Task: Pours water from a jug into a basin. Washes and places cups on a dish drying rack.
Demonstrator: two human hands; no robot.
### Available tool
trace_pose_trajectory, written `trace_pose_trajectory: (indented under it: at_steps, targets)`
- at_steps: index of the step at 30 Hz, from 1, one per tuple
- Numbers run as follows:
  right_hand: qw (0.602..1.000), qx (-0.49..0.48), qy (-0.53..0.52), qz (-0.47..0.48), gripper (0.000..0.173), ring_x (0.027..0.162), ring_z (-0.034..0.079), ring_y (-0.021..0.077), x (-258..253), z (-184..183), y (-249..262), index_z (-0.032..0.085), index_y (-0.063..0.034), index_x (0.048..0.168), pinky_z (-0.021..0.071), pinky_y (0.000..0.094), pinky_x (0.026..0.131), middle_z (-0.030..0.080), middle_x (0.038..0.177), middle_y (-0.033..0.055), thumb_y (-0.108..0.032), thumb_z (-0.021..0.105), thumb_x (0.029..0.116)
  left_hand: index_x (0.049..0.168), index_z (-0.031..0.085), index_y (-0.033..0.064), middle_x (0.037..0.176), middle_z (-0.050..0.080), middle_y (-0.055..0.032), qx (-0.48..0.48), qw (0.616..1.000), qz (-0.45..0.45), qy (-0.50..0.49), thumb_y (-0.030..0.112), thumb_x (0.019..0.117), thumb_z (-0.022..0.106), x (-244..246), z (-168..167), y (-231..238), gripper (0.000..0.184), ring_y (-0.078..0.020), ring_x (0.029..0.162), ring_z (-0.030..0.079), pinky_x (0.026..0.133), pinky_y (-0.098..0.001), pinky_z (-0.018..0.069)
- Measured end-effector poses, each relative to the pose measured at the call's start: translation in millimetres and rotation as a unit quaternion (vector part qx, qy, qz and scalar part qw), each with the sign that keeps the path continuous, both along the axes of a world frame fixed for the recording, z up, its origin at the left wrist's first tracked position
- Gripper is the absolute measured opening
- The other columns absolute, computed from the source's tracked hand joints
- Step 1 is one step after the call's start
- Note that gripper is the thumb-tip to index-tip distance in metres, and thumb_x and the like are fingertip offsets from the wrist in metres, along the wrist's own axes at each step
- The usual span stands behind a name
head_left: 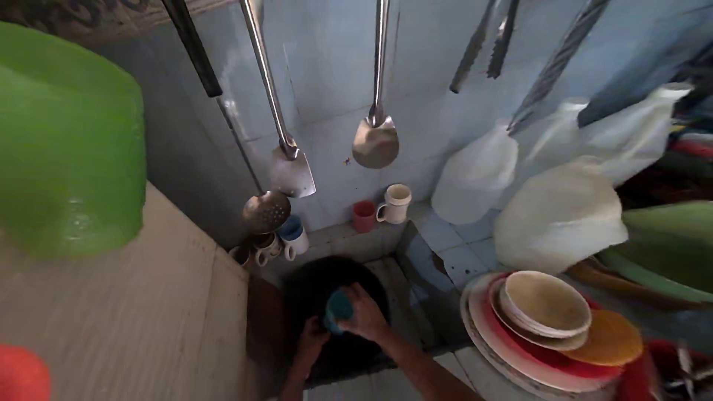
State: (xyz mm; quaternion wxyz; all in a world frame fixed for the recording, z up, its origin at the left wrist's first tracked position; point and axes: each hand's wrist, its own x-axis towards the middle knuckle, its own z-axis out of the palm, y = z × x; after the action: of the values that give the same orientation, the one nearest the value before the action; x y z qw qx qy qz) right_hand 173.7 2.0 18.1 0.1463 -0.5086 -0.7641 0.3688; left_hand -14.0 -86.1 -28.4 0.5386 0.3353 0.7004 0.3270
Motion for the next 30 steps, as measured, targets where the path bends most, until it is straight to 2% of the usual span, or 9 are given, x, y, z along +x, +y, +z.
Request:
trace_pose_trajectory:
  at_steps: [2,4,7,9,12,16,21,25,30]
  targets:
    - [0.98,-0.075,0.128,-0.131,0.069,0.125,0.059,0.0348,2,12,0,0.054,-0.008,0.147,0.0534,0.0495,0.102,0.052,0.146,0.0222,-0.039,0.076,0.0891,0.16,0.031,0.0149,0.154,0.045,-0.0198,0.065,0.995,0.016,-0.072,0.017,0.0985,0.067,4,17,5,0.071,-0.0382,0.128,0.057,0.093,-0.058,0.0553]
    - [0.913,-0.217,0.26,-0.226,0.049,0.117,0.063,0.0376,1,11,4,0.054,-0.0078,0.145,0.0571,0.0542,0.089,0.057,0.14,0.0229,-0.037,0.056,0.1052,0.16,0.03,0.0156,0.158,0.041,-0.0162,0.151,0.984,-0.006,-0.089,0.021,0.0994,0.063,8,45,11,0.069,-0.0331,0.129,0.057,0.093,-0.0523,0.0573]
    - [0.807,-0.374,0.383,-0.248,0.057,0.114,0.062,0.0391,-3,6,8,0.048,-0.0122,0.147,0.0547,0.0581,0.084,0.056,0.138,0.0232,-0.051,0.03,0.1097,0.156,0.036,0.0044,0.157,0.042,-0.0189,0.266,0.953,-0.114,0.086,0.025,0.0921,0.072,17,90,28,0.076,-0.0272,0.14,0.047,0.113,-0.0435,0.045]
    - [0.774,-0.409,0.421,-0.237,0.059,0.108,0.064,0.0374,-10,13,9,0.045,-0.0101,0.147,0.0562,0.054,0.083,0.058,0.132,0.0241,-0.052,0.026,0.1105,0.155,0.04,0.0072,0.155,0.044,-0.0206,0.253,0.918,-0.167,0.254,0.025,0.0877,0.079,28,122,34,0.08,-0.0344,0.142,0.045,0.114,-0.0509,0.0425]
    - [0.81,-0.39,0.39,-0.199,0.062,0.114,0.064,0.0319,-12,21,14,0.044,-0.0037,0.148,0.0548,0.0466,0.092,0.059,0.134,0.0233,-0.05,0.024,0.1118,0.155,0.043,0.0187,0.153,0.048,-0.0164,0.179,0.885,-0.181,0.389,0.029,0.0895,0.077,44,162,35,0.074,-0.0361,0.138,0.05,0.106,-0.0551,0.049]
    - [0.971,-0.207,0.119,0.002,0.049,0.137,0.052,0.0372,26,17,11,0.044,-0.0012,0.153,0.0385,0.0533,0.116,0.053,0.148,0.0248,-0.028,0.037,0.1127,0.146,0.055,0.0124,0.146,0.055,-0.0199,0.241,0.876,-0.062,0.413,0.032,0.0906,0.077,54,172,29,0.063,-0.0371,0.131,0.057,0.104,-0.0544,0.0509]
    - [0.971,-0.124,-0.117,0.17,0.046,0.132,0.056,0.0403,89,-50,-18,0.062,-0.0008,0.137,0.0409,0.0568,0.114,0.062,0.137,0.0254,-0.034,0.053,0.1066,0.151,0.05,0.0233,0.16,0.04,-0.0161,0.099,0.867,-0.126,0.472,0.032,0.0986,0.067,75,164,28,0.056,-0.0373,0.14,0.049,0.105,-0.053,0.0505]
    - [0.974,-0.06,-0.104,0.191,0.042,0.133,0.056,0.0398,98,-92,-17,0.068,0.0017,0.128,0.0408,0.0549,0.115,0.064,0.134,0.0252,-0.031,0.053,0.106,0.148,0.05,0.0111,0.148,0.053,-0.0207,0.191,0.831,-0.072,0.517,0.035,0.0942,0.072,94,253,23,0.063,-0.0365,0.126,0.061,0.099,-0.0515,0.0542]
    - [0.96,-0.075,-0.157,0.219,0.046,0.136,0.054,0.0372,100,-51,-23,0.065,0.0012,0.132,0.038,0.0524,0.117,0.062,0.138,0.024,-0.033,0.046,0.1086,0.133,0.062,0.0052,0.135,0.062,-0.0201,0.398,0.68,-0.05,0.614,0.027,0.0908,0.078,103,401,1,0.051,-0.0354,0.113,0.068,0.089,-0.0531,0.0586]
